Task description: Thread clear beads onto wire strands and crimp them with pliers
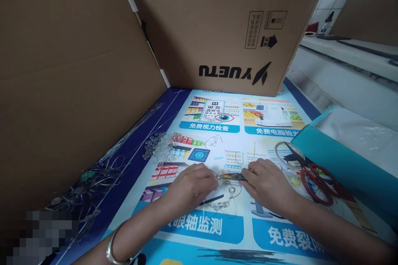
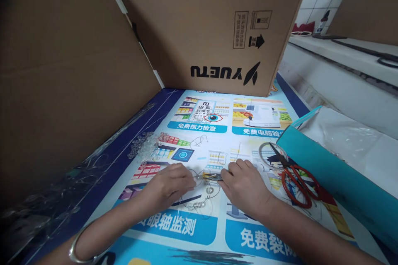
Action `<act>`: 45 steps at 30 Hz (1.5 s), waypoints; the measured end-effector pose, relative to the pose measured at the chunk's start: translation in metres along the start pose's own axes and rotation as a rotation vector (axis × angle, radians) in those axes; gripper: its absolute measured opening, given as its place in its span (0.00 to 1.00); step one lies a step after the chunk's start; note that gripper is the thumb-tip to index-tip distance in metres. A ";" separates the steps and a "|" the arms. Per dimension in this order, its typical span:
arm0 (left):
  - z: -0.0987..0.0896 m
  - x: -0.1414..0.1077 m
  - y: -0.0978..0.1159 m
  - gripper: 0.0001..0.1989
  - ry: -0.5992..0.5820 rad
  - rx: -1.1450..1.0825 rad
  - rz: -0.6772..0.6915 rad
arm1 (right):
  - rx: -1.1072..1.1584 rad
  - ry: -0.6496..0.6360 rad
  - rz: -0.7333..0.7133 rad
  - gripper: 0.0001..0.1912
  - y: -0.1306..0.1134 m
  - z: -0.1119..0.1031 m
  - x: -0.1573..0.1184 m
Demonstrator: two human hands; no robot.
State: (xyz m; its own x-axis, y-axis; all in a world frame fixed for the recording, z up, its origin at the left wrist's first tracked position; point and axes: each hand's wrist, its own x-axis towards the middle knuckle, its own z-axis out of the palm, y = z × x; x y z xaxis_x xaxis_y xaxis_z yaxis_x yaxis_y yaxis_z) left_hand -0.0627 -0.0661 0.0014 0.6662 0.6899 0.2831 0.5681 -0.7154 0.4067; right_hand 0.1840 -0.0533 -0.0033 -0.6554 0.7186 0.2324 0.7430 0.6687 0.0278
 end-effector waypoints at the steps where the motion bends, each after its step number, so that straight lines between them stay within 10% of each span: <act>1: -0.001 -0.001 0.001 0.08 -0.030 0.016 0.007 | -0.002 0.001 -0.002 0.10 0.000 0.000 0.000; 10: -0.004 -0.005 0.004 0.08 -0.122 -0.063 -0.029 | -0.006 -0.012 -0.017 0.10 0.003 -0.002 0.000; 31: 0.019 0.019 -0.018 0.01 0.220 -0.122 -0.343 | 0.039 -0.025 -0.028 0.10 0.001 -0.001 0.001; 45: 0.004 0.008 -0.021 0.09 0.015 -0.177 -0.307 | 0.083 -0.067 0.000 0.12 0.004 0.001 -0.001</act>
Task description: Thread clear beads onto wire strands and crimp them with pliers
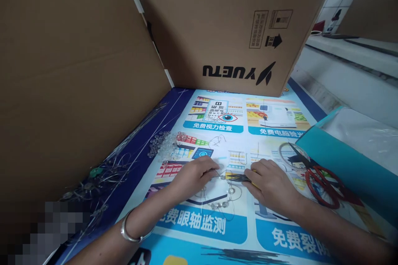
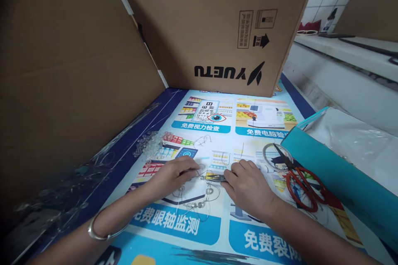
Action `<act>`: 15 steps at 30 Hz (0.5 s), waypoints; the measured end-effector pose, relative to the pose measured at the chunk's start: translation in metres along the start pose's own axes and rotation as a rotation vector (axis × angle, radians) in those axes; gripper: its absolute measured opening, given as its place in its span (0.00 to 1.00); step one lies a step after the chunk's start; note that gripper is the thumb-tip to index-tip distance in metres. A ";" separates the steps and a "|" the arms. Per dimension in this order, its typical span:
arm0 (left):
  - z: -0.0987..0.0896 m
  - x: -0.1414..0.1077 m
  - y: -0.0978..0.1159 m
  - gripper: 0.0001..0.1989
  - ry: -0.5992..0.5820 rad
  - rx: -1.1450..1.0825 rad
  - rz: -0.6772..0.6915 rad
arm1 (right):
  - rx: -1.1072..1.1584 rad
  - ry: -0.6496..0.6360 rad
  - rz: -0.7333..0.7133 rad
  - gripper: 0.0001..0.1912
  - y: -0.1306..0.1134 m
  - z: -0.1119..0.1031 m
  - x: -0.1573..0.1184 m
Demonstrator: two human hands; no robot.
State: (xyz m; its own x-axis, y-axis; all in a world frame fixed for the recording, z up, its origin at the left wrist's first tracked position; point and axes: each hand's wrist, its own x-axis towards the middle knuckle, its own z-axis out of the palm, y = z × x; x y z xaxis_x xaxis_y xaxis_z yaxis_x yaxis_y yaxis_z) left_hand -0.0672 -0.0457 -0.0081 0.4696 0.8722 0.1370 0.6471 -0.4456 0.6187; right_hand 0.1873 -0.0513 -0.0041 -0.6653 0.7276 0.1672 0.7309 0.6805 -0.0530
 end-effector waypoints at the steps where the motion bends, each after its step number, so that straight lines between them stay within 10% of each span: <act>1: -0.003 -0.002 0.000 0.10 -0.027 -0.002 0.007 | 0.003 -0.004 0.001 0.12 0.000 0.000 0.000; 15: -0.009 -0.018 0.004 0.17 -0.114 0.241 0.049 | 0.008 -0.017 0.014 0.12 -0.001 0.001 0.001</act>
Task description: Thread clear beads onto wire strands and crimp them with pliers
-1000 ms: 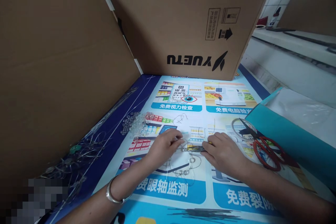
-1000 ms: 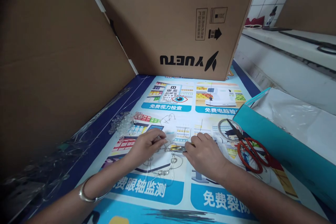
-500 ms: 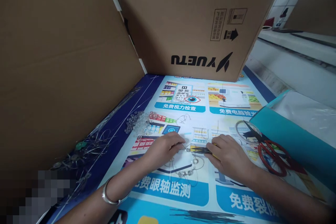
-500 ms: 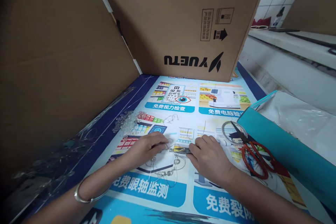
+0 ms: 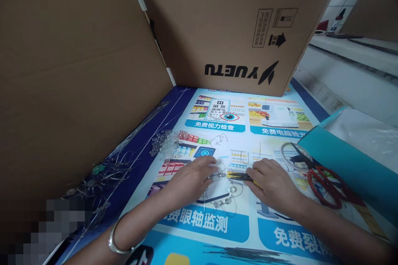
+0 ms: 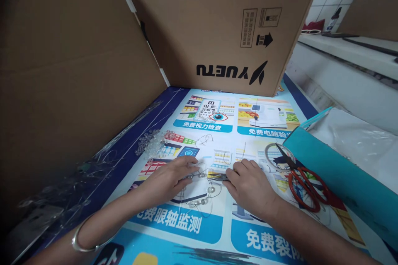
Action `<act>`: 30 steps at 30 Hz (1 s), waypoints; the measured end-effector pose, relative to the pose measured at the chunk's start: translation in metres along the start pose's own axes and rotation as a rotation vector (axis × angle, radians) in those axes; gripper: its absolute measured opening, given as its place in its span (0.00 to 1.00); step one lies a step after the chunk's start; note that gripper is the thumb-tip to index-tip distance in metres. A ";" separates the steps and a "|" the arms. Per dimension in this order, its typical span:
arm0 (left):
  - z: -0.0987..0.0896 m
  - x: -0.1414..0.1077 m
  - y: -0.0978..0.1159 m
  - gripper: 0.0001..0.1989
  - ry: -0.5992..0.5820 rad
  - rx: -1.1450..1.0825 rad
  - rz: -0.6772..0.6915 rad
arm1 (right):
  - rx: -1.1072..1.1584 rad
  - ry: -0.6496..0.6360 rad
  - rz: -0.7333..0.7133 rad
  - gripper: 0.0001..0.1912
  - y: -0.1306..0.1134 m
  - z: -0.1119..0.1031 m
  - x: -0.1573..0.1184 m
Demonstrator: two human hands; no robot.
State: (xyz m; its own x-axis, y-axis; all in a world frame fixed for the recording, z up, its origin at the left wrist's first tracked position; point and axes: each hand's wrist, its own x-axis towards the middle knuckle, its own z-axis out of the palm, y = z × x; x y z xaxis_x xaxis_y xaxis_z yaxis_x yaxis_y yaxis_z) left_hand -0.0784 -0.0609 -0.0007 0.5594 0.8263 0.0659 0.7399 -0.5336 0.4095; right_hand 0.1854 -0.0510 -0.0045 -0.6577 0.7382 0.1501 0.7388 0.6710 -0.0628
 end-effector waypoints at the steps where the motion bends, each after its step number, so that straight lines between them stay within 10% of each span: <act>1: 0.000 0.000 0.000 0.17 0.005 0.006 0.011 | -0.001 0.005 0.000 0.12 0.000 0.000 0.000; 30: 0.005 0.013 0.003 0.22 0.116 0.090 0.223 | 0.068 0.109 -0.023 0.12 0.000 0.003 -0.003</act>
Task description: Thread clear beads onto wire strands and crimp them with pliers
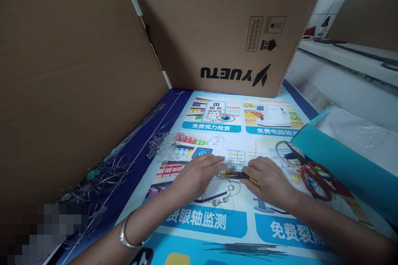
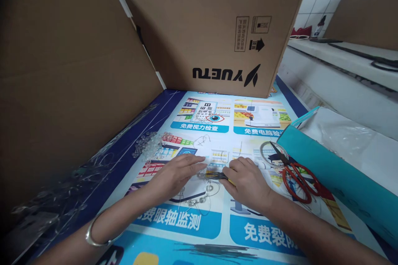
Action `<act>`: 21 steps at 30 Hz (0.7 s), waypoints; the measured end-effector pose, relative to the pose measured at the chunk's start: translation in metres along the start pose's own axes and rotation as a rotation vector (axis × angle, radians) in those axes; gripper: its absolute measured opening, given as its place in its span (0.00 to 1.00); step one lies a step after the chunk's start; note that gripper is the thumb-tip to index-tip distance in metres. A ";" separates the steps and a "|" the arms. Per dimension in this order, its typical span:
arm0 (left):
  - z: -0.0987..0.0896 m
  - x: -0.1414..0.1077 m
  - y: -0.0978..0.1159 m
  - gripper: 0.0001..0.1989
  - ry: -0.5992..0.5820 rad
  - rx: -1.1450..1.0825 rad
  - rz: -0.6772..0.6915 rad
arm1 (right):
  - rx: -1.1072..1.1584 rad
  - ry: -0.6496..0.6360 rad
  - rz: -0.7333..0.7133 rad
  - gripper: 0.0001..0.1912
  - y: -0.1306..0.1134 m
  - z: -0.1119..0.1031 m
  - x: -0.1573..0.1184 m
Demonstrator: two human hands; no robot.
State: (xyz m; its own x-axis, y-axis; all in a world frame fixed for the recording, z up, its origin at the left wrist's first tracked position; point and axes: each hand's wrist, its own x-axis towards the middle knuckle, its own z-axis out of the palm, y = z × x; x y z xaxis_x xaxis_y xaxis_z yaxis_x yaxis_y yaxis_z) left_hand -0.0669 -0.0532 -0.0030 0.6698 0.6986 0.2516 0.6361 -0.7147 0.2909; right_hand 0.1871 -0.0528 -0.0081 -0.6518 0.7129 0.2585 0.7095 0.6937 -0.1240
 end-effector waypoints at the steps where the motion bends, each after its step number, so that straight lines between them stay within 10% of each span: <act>1: 0.002 0.002 0.000 0.21 -0.005 0.004 0.001 | -0.005 -0.006 -0.008 0.12 -0.001 -0.001 0.000; 21: 0.005 -0.009 -0.004 0.24 -0.144 0.025 0.025 | -0.037 -0.039 -0.067 0.12 -0.003 -0.005 0.002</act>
State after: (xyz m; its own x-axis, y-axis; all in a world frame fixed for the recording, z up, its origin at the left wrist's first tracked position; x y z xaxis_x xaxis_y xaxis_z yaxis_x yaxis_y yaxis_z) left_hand -0.0742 -0.0569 -0.0112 0.7326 0.6695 0.1228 0.6266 -0.7337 0.2628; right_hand 0.1849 -0.0540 -0.0021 -0.7073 0.6692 0.2278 0.6731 0.7360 -0.0720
